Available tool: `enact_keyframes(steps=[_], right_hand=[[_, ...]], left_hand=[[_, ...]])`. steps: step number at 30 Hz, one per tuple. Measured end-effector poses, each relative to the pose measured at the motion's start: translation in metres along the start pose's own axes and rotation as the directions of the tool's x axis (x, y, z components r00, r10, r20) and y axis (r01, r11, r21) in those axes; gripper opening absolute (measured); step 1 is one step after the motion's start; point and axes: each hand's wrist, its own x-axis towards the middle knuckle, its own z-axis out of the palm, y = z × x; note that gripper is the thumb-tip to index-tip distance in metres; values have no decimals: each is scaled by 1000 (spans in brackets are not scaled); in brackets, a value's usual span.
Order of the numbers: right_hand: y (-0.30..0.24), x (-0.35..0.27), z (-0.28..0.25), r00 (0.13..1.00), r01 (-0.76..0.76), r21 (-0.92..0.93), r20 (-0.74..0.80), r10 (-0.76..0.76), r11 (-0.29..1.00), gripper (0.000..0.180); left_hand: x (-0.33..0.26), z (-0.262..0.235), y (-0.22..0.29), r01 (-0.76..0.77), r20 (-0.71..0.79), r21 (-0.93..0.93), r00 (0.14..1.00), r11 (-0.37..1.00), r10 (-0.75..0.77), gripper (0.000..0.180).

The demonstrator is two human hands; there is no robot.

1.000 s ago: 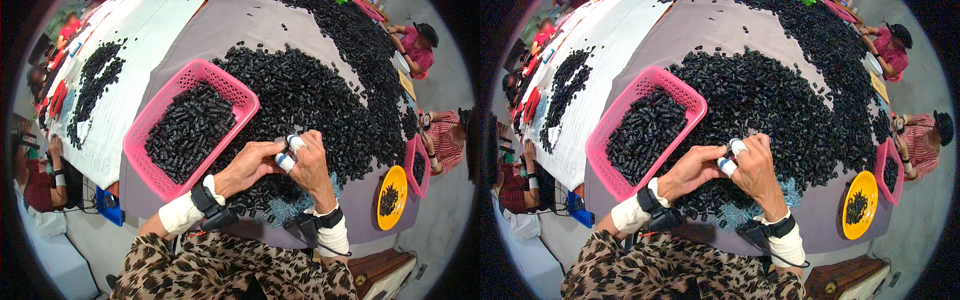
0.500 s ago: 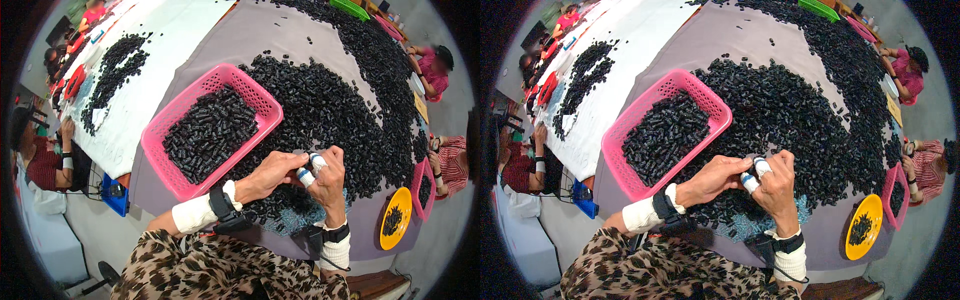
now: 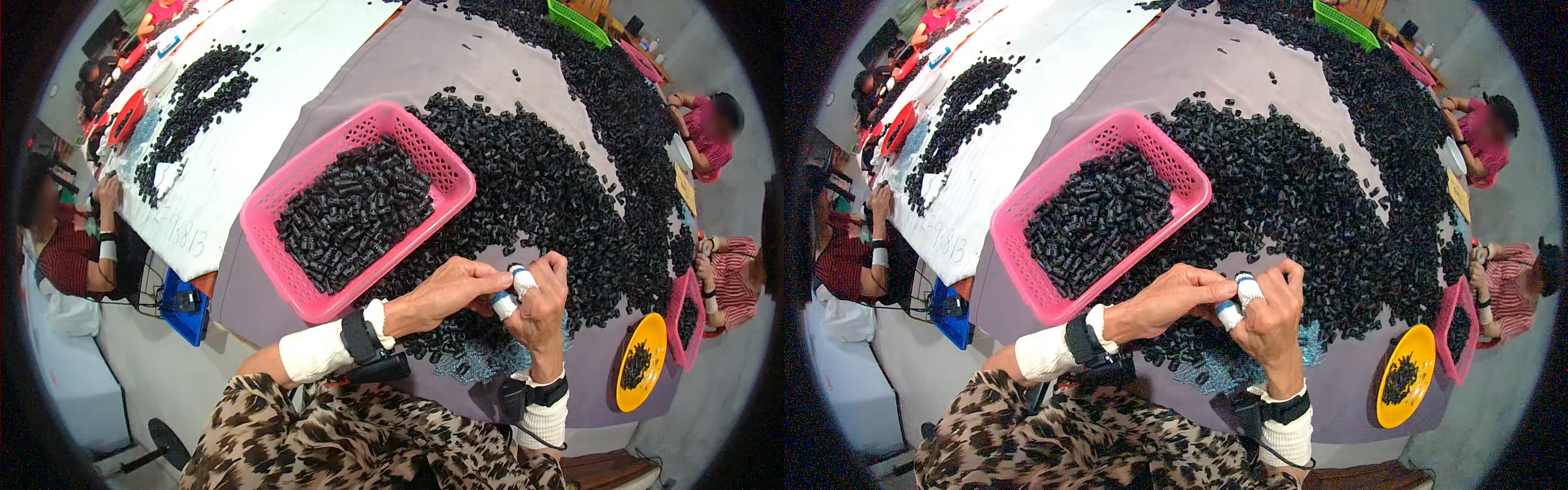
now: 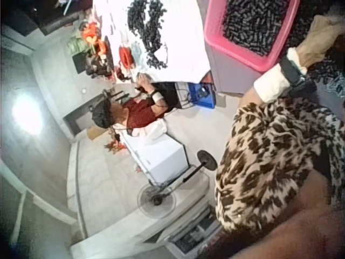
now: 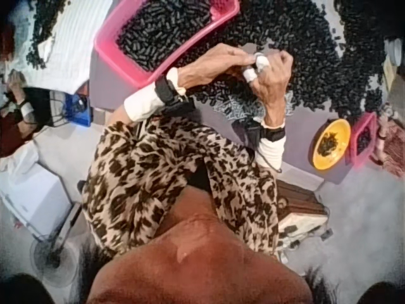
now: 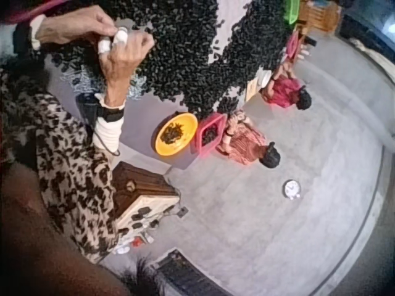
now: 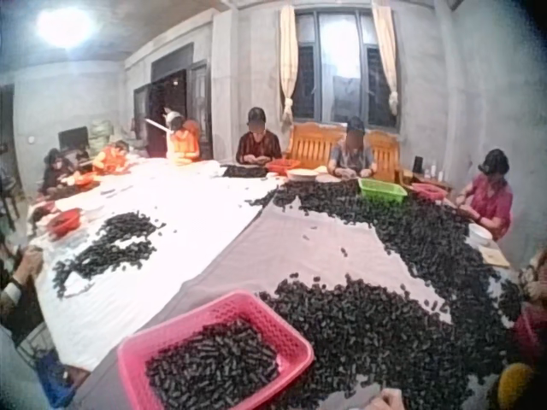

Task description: Sorting and assembling small black shoe components from a pile on a table.

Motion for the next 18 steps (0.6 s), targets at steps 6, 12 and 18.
enact_keyframes(steps=[6,12,18], right_hand=[[-10,-1,-3,999,12,-9,34,-12,1000,21],[-25,8,-2,999,-10,-46,53,12,999,23],[-29,4,-4,996,-9,25,86,7,1000,23]], left_hand=[[-13,-1,7,11,14,50,1000,999,-12,27],[-22,0,10,9,-21,20,1000,1000,-8,22],[-27,-1,8,15,-30,71,999,997,-13,21]])
